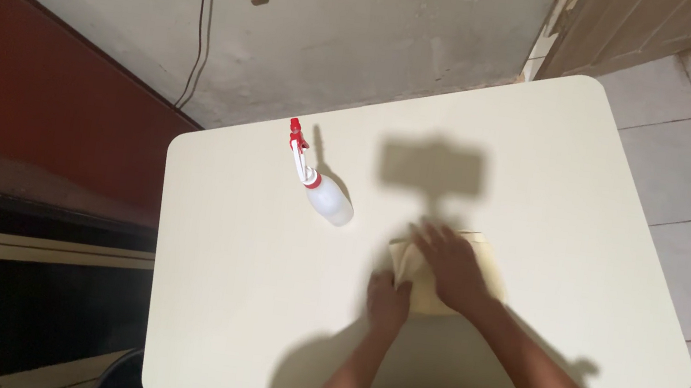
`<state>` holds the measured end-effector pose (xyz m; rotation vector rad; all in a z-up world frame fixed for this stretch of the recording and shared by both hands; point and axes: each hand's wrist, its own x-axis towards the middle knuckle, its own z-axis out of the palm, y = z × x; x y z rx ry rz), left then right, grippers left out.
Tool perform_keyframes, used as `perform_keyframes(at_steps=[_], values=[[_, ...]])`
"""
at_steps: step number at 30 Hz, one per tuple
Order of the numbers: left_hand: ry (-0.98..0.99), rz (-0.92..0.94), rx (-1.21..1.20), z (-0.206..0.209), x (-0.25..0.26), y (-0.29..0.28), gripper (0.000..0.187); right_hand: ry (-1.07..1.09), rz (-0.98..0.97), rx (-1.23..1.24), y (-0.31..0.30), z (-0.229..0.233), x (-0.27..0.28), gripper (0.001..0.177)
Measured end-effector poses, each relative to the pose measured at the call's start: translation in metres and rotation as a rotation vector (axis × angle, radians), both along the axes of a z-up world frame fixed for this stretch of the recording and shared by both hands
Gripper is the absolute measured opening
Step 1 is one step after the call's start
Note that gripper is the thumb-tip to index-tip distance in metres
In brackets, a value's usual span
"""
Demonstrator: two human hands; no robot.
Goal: Organizing food containers on a table and then spraying and wiping down the table surface.
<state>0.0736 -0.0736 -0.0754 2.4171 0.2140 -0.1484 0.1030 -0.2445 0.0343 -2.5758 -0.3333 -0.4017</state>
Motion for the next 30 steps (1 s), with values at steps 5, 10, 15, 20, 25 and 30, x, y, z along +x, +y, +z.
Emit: perform_keyframes(at_steps=[5, 10, 15, 20, 25, 30], values=[[-0.108, -0.356, -0.039, 0.119, 0.032, 0.003, 0.034, 0.124, 0.118, 0.055, -0.028, 0.037, 0.051, 0.066], [-0.1, -0.406, -0.345, 0.205, 0.08, 0.014, 0.06, 0.79, 0.032, 0.508, -0.061, 0.067, 0.06, 0.034], [-0.345, -0.43, -0.411, 0.167, 0.078, 0.016, 0.04, 0.411, 0.094, 0.628, -0.085, 0.053, 0.047, 0.024], [-0.51, -0.692, -0.162, 0.089, -0.013, 0.034, 0.037, 0.79, 0.189, 0.989, -0.088, -0.032, -0.038, 0.021], [-0.315, -0.761, -0.236, 0.055, -0.052, 0.037, 0.032, 0.883, 0.336, -0.084, -0.076, -0.042, -0.071, 0.041], [0.338, -0.144, -0.295, 0.041, -0.018, 0.027, 0.036, 0.987, -0.116, 0.549, -0.063, -0.064, -0.039, 0.047]])
